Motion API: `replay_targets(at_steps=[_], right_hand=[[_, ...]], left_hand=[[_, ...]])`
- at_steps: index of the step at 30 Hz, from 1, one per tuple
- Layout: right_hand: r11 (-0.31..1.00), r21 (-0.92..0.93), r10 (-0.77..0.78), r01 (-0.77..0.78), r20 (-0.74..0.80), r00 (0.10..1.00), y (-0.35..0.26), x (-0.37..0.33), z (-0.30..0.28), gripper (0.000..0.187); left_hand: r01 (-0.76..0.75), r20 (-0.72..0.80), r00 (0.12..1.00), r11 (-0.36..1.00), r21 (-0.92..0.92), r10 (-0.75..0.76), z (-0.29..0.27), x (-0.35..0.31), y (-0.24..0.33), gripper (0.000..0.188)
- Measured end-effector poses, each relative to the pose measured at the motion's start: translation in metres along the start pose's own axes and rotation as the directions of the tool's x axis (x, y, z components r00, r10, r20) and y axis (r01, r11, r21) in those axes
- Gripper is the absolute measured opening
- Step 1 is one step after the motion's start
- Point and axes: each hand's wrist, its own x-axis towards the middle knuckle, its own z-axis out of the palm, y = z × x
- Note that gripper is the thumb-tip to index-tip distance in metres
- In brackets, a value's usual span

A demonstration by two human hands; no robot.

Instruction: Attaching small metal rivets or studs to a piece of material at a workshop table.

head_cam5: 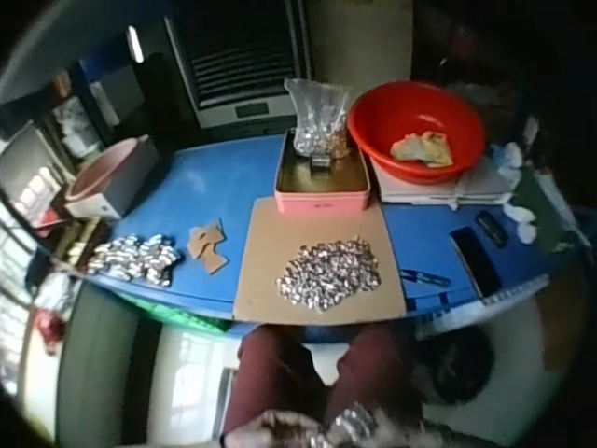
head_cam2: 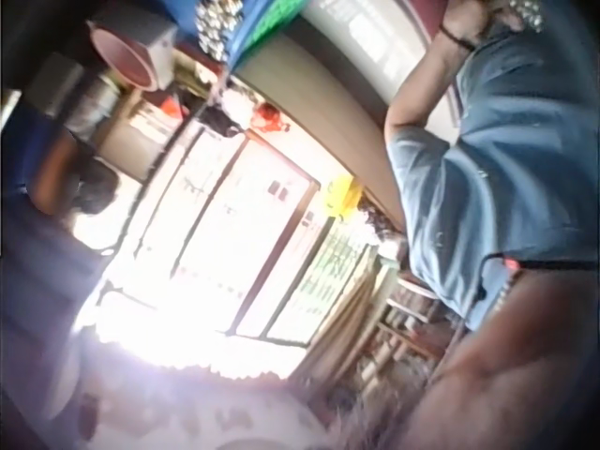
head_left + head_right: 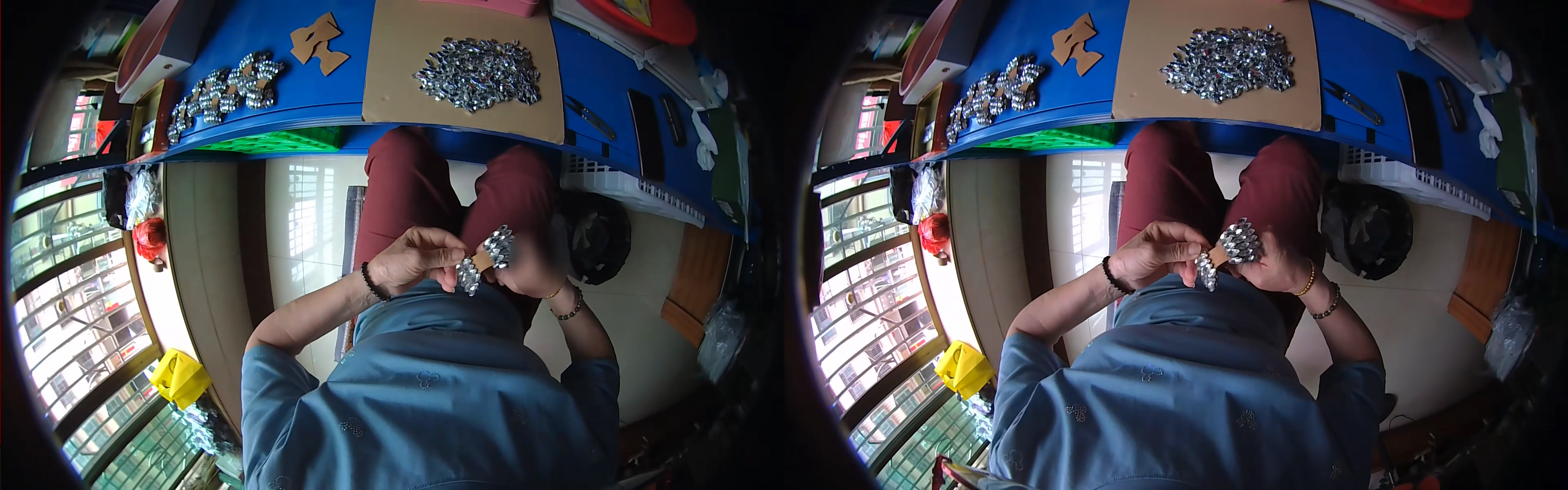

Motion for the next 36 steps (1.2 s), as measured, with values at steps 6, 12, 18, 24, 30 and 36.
replay_targets(at_steps=[6,12,18,24,30,36], right_hand=[[0.981,-0.148,-0.124,0.128,0.037,0.992,0.001,-0.002,-0.005,0.020],[0.970,-0.176,-0.174,0.170,-0.009,0.985,0.000,-0.001,-0.002,0.018],[0.990,-0.085,-0.123,0.116,-0.086,0.989,-0.005,0.001,0.011,0.016],[0.996,0.086,0.043,-0.029,-0.172,0.984,-0.015,-0.001,0.020,0.017],[0.974,0.065,0.224,-0.215,-0.367,0.903,0.004,-0.011,0.005,0.019],[0.835,-0.550,-0.301,0.018,-0.430,0.851,-0.024,0.002,0.018,0.017]], left_hand=[[0.008,0.038,0.999,1.000,0.009,-0.009,0.001,0.001,0.001,0.018],[0.037,0.051,0.998,0.999,-0.007,-0.036,0.001,0.002,-0.003,0.017],[0.002,0.019,1.000,0.998,-0.057,-0.001,0.007,0.001,-0.006,0.017],[-0.071,-0.102,0.992,0.997,0.042,0.075,0.011,0.004,-0.012,0.016],[-0.100,-0.200,0.974,0.993,0.062,0.110,0.005,0.010,-0.014,0.016],[-0.050,-0.352,0.933,0.994,0.095,0.080,0.004,0.017,-0.015,0.013]])
